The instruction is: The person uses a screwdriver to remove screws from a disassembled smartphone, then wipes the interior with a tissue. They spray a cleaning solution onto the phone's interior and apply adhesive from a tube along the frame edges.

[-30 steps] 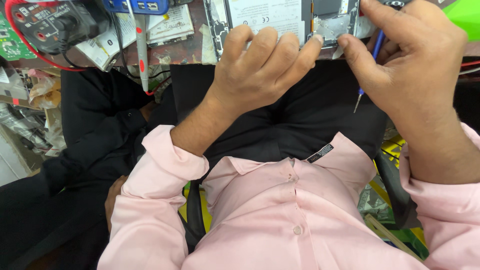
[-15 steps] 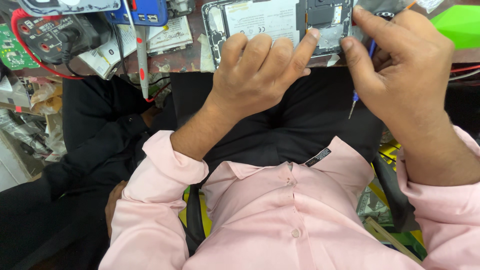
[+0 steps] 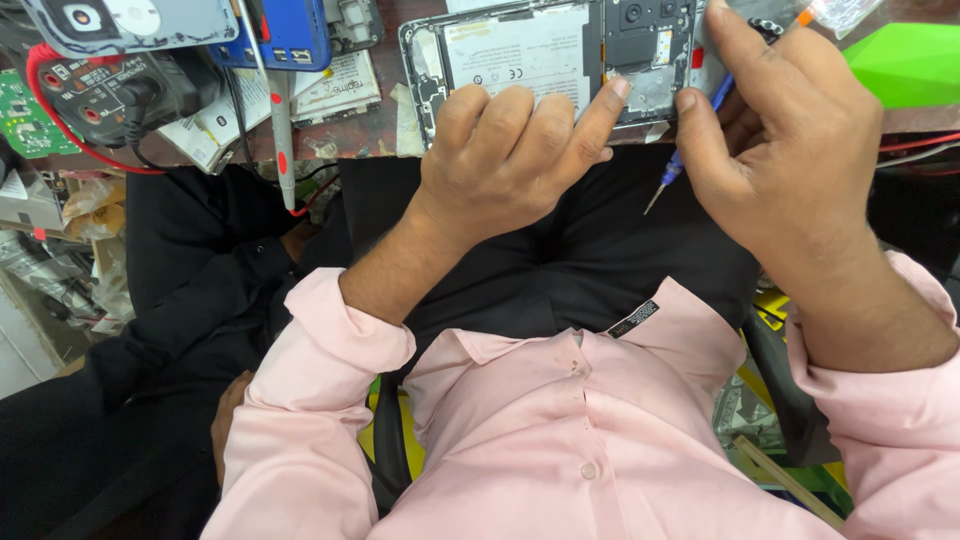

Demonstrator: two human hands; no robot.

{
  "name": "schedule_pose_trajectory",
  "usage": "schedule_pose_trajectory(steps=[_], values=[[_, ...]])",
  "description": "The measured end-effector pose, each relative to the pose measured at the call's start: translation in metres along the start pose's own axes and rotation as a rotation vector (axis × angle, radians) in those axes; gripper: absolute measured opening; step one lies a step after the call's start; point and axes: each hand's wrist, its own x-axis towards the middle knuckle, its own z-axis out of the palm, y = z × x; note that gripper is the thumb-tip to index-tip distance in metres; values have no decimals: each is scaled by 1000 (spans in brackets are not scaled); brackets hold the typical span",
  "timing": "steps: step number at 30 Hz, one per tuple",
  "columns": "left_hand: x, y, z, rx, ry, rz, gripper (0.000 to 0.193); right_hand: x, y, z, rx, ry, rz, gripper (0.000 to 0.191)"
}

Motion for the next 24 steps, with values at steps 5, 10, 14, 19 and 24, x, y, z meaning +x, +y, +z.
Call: schedule_pose_trajectory(steps=[5,10,14,19,24], values=[[-2,-2,2,-48,43,1,26,1,2,1,20,1,0,39],[-2,-4,5,-96,95,13,17,0,3,1,29,-6,0,41],[-2,-4,5,-72,89,26,13,0,3,1,10,-7,-16,40],[-1,-4,4,-65,94,28,13,0,4,0,4,-11,-15,38],[2,-4,3,-59,97,30,12,-1,4,0,10,-11,-16,41]])
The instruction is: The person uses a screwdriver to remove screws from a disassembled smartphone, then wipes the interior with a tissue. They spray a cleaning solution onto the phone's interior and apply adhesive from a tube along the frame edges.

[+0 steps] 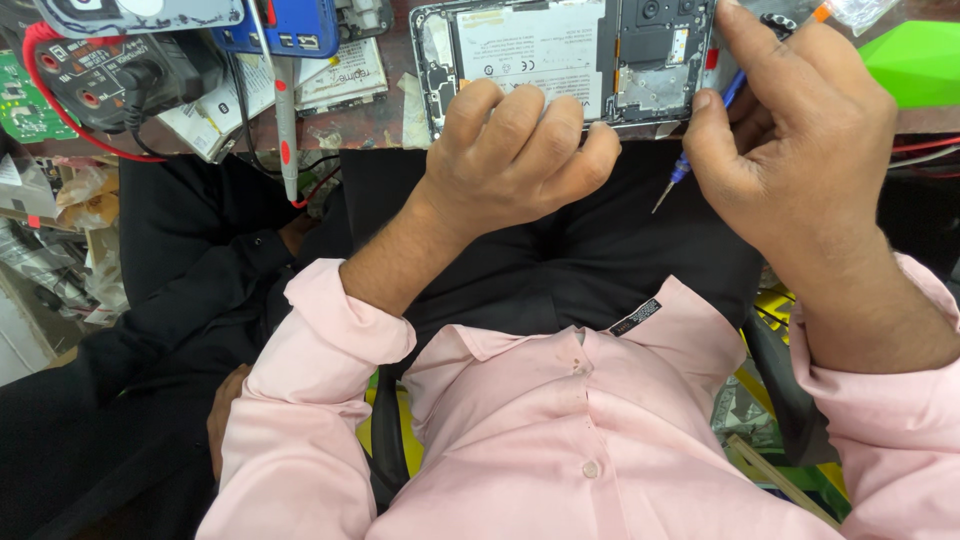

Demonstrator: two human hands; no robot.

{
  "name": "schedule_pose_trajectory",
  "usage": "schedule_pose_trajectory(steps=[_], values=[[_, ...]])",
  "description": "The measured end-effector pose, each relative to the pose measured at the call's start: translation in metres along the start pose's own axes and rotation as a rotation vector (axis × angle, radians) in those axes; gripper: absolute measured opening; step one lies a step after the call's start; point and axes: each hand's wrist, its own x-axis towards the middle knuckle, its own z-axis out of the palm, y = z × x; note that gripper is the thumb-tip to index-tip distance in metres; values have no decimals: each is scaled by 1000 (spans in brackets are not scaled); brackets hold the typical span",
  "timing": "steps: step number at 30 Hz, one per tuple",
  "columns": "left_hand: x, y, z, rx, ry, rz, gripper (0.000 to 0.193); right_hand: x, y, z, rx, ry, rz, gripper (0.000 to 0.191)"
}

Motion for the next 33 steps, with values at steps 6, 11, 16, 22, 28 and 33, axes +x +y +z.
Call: schedule_pose_trajectory(steps=[6,11,16,22,28,33], values=[[1,-2,0,21,50,11,13,1,0,0,5,-1,4,41],[-5,0,1,-13,6,27,17,1,0,0,-5,-3,4,39],[-10,-1,4,-65,37,42,15,0,0,0,10,-2,-2,41],[-11,-3,4,-108,67,72,16,0,1,0,5,-3,-6,40],[-10,-4,3,-99,63,85,22,1,1,0,3,-3,-5,43],[-10,-4,1,-89,43,84,23,0,1,1,1,-1,0,42]])
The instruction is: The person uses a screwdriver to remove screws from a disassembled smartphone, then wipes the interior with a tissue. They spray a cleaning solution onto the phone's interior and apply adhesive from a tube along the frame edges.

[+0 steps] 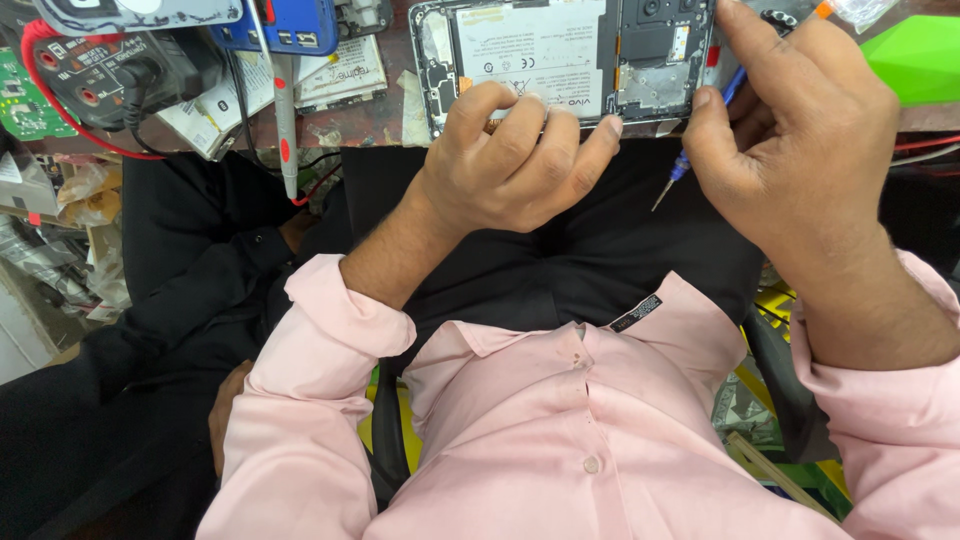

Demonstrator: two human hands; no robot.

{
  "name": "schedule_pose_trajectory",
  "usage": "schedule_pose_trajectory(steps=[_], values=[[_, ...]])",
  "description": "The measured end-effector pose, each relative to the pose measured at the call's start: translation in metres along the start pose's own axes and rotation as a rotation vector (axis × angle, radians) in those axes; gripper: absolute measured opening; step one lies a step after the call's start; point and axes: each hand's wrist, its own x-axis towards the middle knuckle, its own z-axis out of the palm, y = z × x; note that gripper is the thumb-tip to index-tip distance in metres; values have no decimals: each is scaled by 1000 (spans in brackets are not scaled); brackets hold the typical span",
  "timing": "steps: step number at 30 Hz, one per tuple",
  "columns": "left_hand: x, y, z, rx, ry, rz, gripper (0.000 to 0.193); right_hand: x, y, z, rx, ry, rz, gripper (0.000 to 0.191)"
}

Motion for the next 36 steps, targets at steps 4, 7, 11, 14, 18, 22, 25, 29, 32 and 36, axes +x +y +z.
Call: schedule_pose_trajectory(steps=[4,7,11,14,18,22,25,29,32,36], values=[[7,4,-4,39,-13,-27,19,0,0,0,-18,2,1,40],[17,22,-16,125,-116,-82,21,0,-1,1,-4,9,-5,42],[30,47,-24,204,-223,-193,21,0,-2,-1,-33,7,-4,45],[31,45,-27,58,-202,-280,18,-1,-1,-1,-52,9,-7,45],[28,34,-30,-146,-149,-353,24,-3,2,2,-3,31,-17,48],[26,29,-31,-158,-97,-352,26,-7,6,2,41,41,-17,47],[25,29,-31,-143,-94,-352,26,-9,7,2,45,40,3,43],[24,27,-31,-143,-118,-337,23,-12,9,2,42,57,-16,42],[24,25,-33,-119,-150,-307,23,-16,12,0,101,56,-58,41],[24,21,-30,-63,-156,-245,20,-23,18,5,221,77,-103,35]])
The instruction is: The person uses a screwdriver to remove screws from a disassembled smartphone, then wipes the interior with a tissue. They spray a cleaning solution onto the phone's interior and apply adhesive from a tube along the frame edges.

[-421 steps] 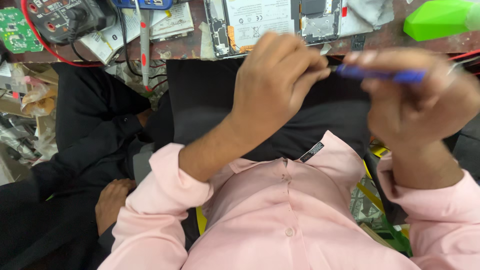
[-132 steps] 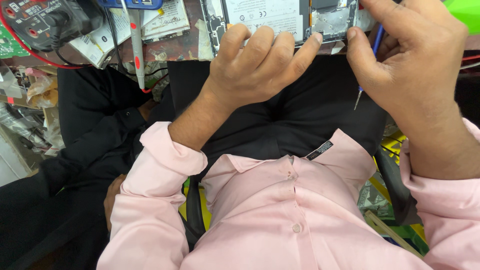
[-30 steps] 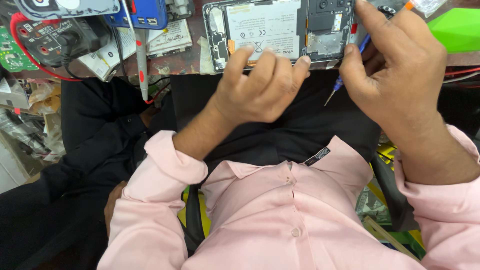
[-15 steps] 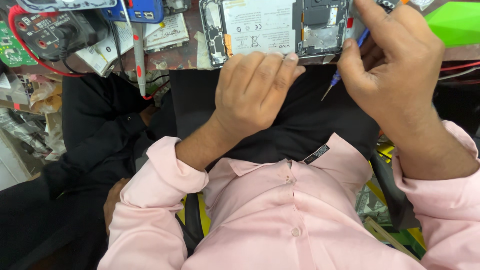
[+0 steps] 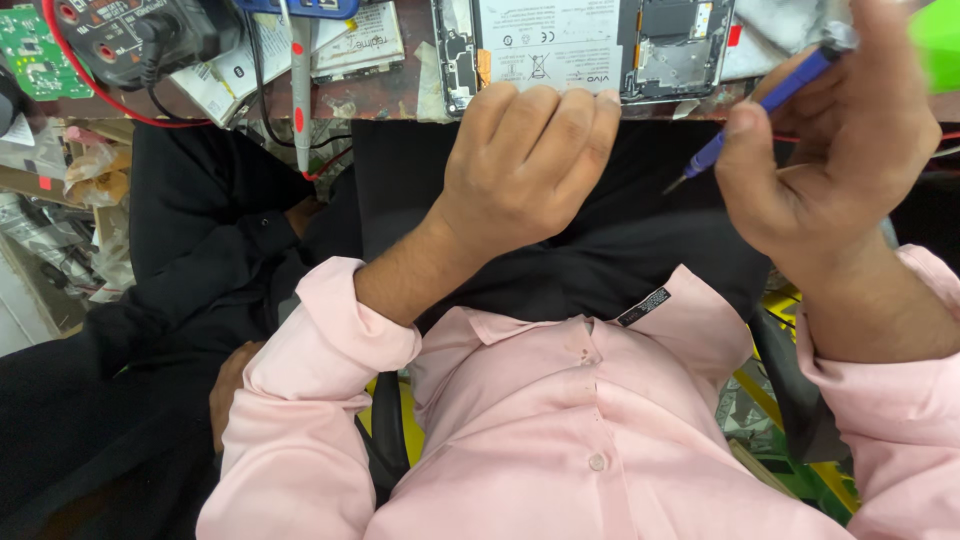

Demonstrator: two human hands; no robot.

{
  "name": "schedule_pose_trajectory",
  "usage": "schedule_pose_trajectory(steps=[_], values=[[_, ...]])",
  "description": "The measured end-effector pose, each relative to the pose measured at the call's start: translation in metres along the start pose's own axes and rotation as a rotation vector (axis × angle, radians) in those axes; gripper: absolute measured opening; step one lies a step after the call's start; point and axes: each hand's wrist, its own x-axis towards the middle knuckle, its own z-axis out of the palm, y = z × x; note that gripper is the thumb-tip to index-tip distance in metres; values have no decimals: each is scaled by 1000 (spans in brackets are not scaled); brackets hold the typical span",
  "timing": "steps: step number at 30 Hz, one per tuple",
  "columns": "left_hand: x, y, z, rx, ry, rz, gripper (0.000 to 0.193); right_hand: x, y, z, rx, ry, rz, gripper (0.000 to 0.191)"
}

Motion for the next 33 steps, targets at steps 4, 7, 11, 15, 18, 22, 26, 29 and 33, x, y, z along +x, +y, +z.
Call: schedule_pose_trajectory(steps=[4,7,11,15,18,22,26,29,33], values=[[-1,-3,3,64,-1,85,20,-7,4,4,44,45,3,25],[-2,-2,7,112,14,111,22,-10,6,6,94,77,5,19],[-5,-1,12,121,45,111,25,-12,9,8,183,144,33,15],[-7,-1,17,137,71,113,26,-13,14,10,168,129,-12,19],[-8,-1,20,141,89,110,27,-13,16,12,151,136,-64,22],[-10,-1,22,122,104,99,25,-15,17,17,146,140,-75,36],[-11,-1,24,117,109,98,24,-14,21,20,101,141,-99,53],[-11,-1,25,122,113,99,23,-14,23,20,88,133,-111,58],[-12,-1,25,124,102,101,23,-14,24,20,80,128,-121,65]])
